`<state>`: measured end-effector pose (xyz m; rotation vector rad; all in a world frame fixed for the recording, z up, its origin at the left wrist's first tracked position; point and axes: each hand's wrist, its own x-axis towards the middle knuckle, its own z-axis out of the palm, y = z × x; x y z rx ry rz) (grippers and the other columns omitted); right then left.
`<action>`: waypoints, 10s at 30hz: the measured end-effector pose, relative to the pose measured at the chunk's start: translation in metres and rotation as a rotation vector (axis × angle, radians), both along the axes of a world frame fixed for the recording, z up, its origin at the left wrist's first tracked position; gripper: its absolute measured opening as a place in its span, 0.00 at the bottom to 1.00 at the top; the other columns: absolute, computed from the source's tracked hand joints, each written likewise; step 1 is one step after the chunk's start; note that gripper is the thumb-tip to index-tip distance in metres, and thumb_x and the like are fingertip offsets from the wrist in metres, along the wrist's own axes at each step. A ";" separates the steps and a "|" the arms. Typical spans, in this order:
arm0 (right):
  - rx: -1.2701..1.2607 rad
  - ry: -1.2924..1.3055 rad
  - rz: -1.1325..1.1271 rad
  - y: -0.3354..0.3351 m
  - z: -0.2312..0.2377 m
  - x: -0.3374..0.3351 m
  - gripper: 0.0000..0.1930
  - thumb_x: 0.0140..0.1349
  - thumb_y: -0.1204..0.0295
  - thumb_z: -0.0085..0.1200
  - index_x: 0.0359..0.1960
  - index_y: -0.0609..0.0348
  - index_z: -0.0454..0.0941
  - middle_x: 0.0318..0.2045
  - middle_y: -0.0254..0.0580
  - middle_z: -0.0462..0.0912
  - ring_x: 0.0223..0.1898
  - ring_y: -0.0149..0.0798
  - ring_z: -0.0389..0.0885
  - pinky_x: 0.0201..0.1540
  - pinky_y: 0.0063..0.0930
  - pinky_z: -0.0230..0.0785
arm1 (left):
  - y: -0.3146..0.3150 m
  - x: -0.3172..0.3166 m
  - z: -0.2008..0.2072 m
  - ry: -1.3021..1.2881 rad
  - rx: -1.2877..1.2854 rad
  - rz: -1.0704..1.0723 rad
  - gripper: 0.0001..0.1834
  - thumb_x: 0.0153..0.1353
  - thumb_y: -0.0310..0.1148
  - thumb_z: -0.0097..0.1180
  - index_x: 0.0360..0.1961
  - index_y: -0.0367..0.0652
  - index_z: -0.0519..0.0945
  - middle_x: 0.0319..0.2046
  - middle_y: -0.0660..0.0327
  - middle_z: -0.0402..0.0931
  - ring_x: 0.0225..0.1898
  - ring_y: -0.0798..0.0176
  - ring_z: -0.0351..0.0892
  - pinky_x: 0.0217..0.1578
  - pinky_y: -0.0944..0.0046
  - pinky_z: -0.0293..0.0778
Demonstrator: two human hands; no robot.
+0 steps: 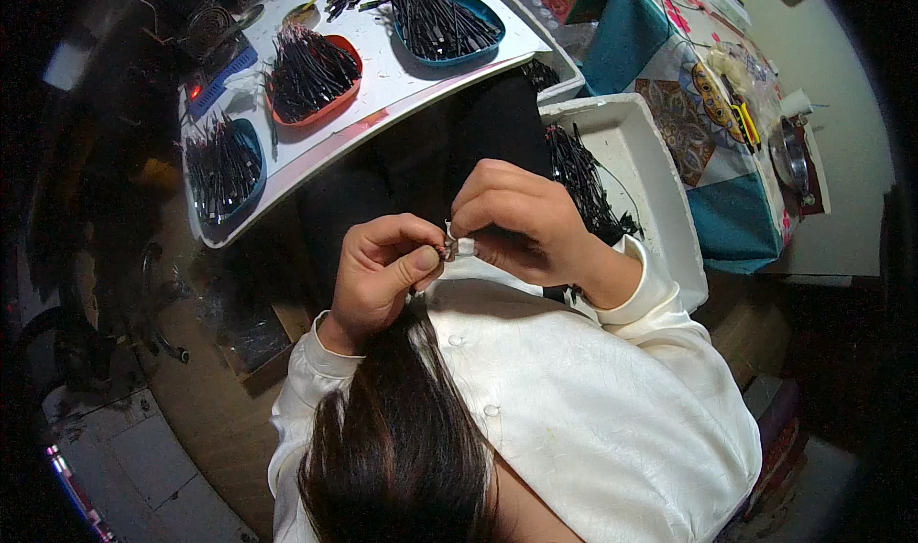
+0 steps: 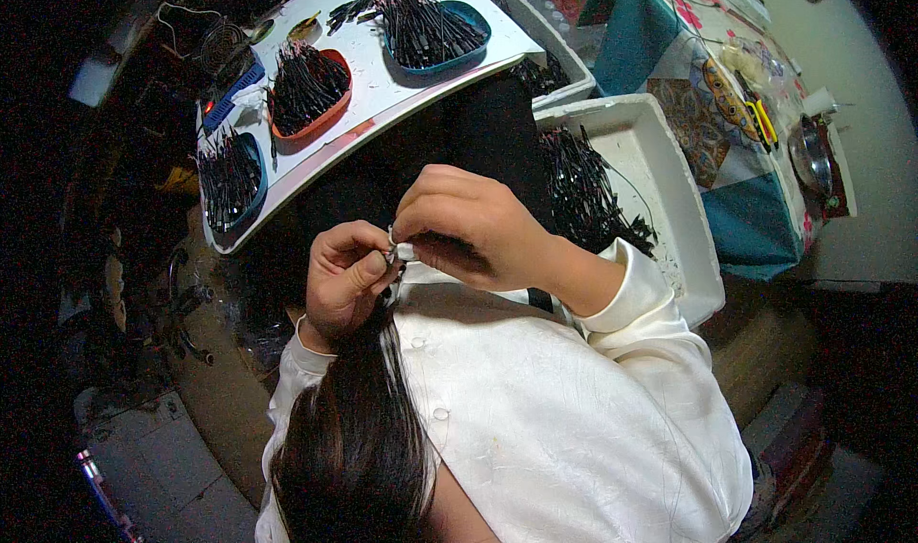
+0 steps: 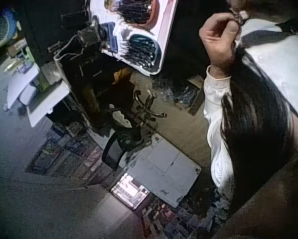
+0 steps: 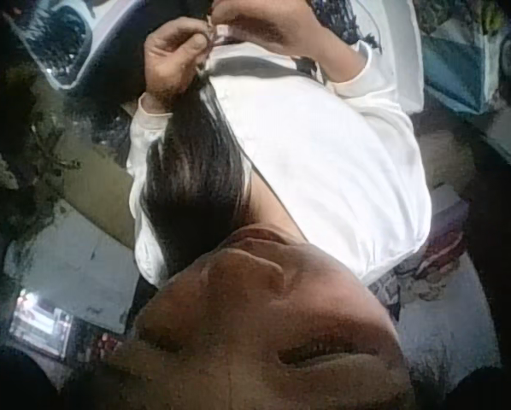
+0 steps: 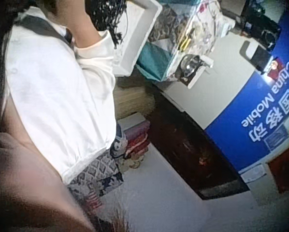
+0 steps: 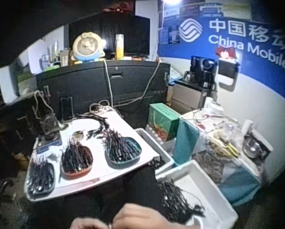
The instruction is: The person repeatedly picks black wires from trays, attaches small white connectors to the wire ends, and places the finished units into a white bin. The process is continuous and repetitive throughout the clip.
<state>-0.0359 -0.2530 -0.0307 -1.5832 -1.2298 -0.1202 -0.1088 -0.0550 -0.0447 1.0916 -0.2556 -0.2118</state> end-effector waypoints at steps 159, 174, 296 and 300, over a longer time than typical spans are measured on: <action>-0.263 0.130 0.127 0.101 -0.067 0.150 0.08 0.51 0.76 0.58 0.34 0.61 0.79 0.27 0.40 0.79 0.31 0.40 0.79 0.31 0.31 0.74 | 0.299 0.297 0.034 -0.259 2.127 0.476 0.05 0.55 0.26 0.58 0.30 0.33 0.79 0.27 0.43 0.77 0.31 0.39 0.78 0.31 0.47 0.71; -0.224 0.120 0.148 0.099 -0.073 0.151 0.09 0.51 0.76 0.58 0.36 0.61 0.79 0.29 0.40 0.79 0.31 0.40 0.79 0.32 0.31 0.74 | 0.295 0.305 0.035 -0.217 2.200 0.406 0.06 0.56 0.27 0.56 0.27 0.35 0.80 0.26 0.43 0.77 0.31 0.40 0.78 0.32 0.47 0.72; -0.759 -0.125 -0.495 0.295 -0.010 0.230 0.09 0.57 0.65 0.54 0.30 0.56 0.81 0.27 0.51 0.82 0.30 0.53 0.82 0.31 0.43 0.74 | 0.225 0.101 0.023 -0.100 -0.267 1.152 0.08 0.68 0.32 0.49 0.39 0.36 0.73 0.31 0.58 0.74 0.27 0.71 0.64 0.28 0.72 0.61; -0.163 0.040 -0.392 0.290 0.002 0.225 0.06 0.59 0.71 0.58 0.36 0.59 0.79 0.25 0.47 0.80 0.24 0.39 0.79 0.29 0.29 0.71 | 0.196 0.098 0.031 -0.068 -0.299 1.018 0.06 0.66 0.29 0.52 0.39 0.36 0.75 0.32 0.58 0.76 0.27 0.71 0.66 0.27 0.73 0.62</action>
